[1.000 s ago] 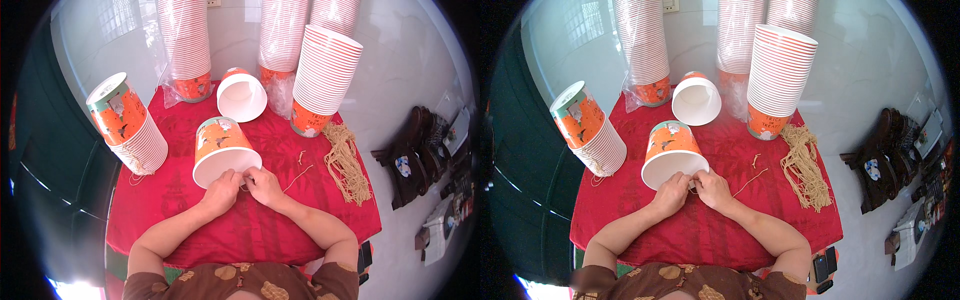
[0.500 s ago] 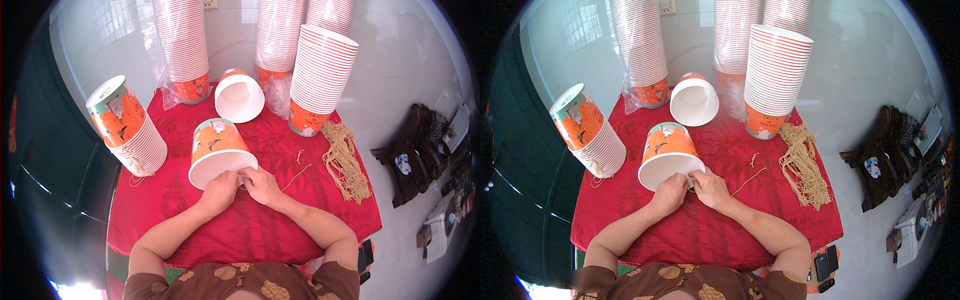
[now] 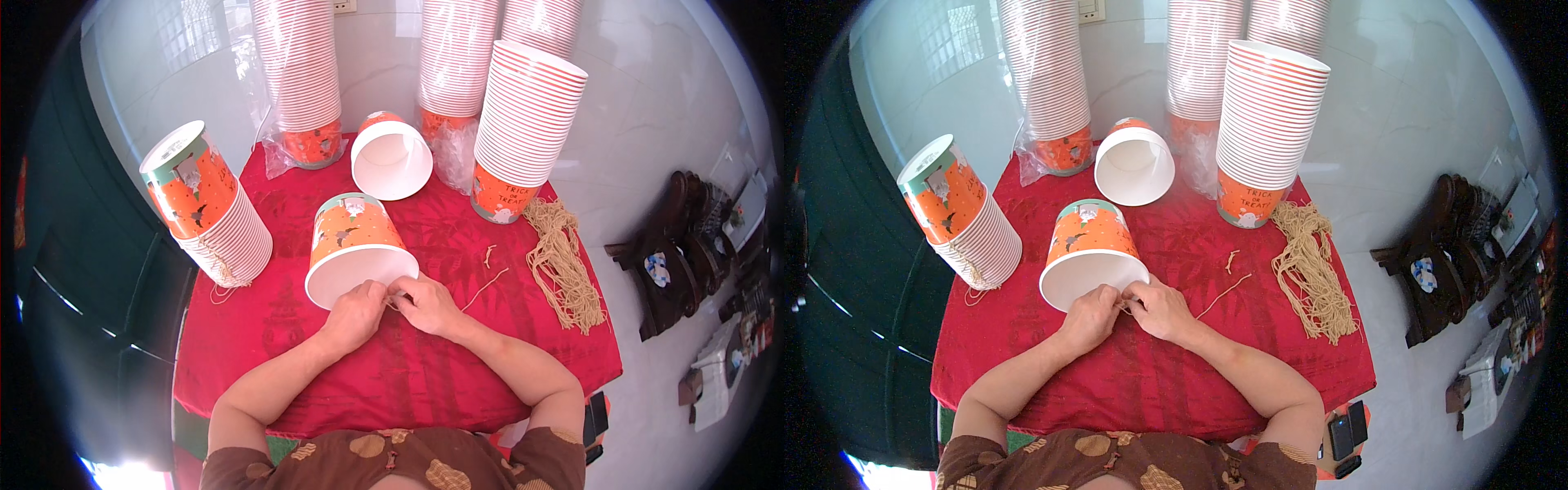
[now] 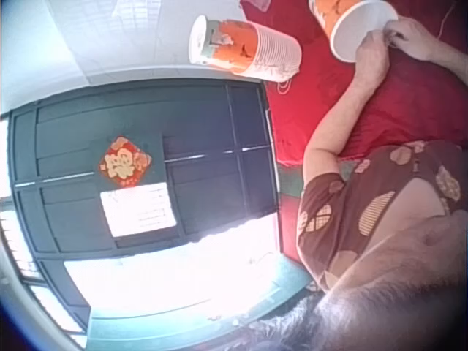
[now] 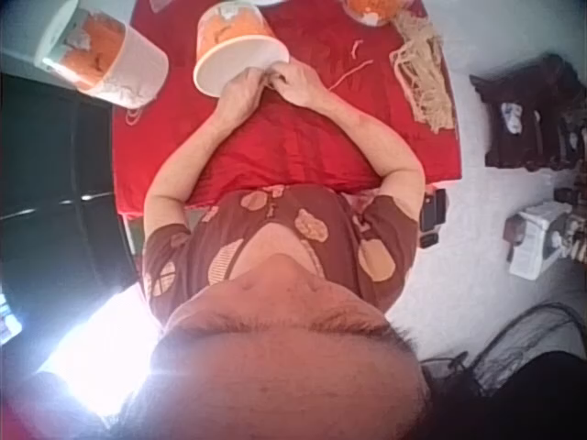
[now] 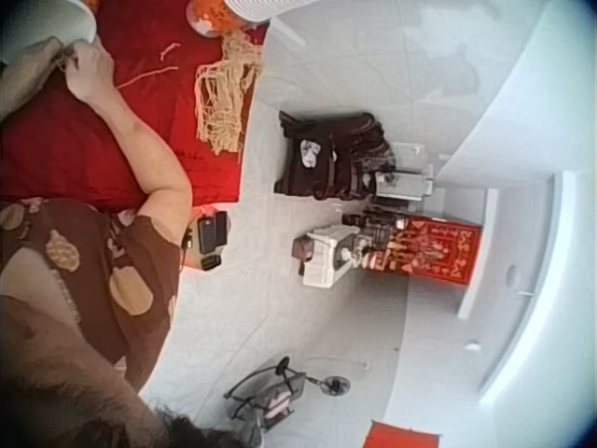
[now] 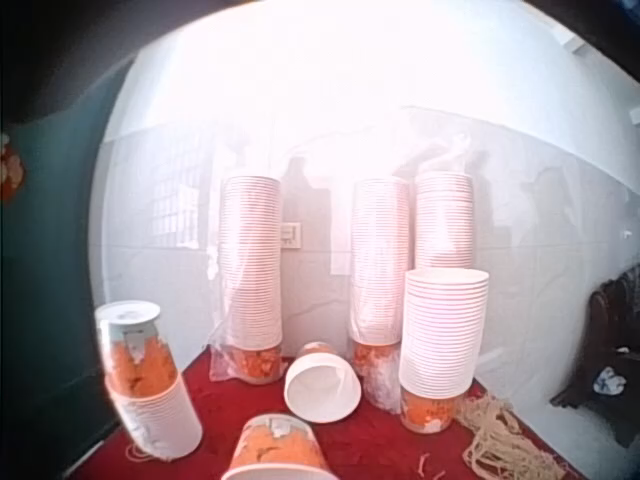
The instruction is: Thread and tie strings through pre-punched holes in paper buckets to create handles.
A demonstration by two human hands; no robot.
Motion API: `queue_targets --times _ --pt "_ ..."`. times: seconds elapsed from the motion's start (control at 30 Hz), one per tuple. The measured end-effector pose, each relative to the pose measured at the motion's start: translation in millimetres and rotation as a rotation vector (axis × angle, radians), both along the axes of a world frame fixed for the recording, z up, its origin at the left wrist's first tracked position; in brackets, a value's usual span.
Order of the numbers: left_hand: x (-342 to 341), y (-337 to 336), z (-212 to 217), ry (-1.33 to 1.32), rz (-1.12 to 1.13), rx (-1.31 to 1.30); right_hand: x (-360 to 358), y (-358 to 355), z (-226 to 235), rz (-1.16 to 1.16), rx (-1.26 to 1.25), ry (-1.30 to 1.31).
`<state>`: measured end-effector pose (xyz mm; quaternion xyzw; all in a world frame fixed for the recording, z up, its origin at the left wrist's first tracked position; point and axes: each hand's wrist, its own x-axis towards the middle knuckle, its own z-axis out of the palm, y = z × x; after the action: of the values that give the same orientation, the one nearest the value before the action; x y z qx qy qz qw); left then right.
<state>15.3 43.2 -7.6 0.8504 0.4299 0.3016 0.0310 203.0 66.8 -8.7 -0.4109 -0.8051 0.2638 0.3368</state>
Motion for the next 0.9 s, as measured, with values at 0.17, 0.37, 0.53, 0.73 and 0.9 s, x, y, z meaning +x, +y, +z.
queue_targets --times 0.17,0.37,0.53,0.73,0.9 --pt "-3 0 1 -0.032 0.002 -0.021 -1 -1 2 0.002 -0.013 0.000" --pt "-8 1 12 -0.177 0.017 -0.225 0 2 -3 0.040 -0.001 0.040" --pt "-9 2 14 -0.253 0.052 -0.334 1 2 -2 0.077 0.030 0.062" --pt "-9 4 9 -0.271 0.076 -0.308 2 -3 2 0.092 -0.008 0.013" --pt "-9 6 5 -0.281 0.085 -0.270 2 -5 2 0.113 0.056 -0.091"
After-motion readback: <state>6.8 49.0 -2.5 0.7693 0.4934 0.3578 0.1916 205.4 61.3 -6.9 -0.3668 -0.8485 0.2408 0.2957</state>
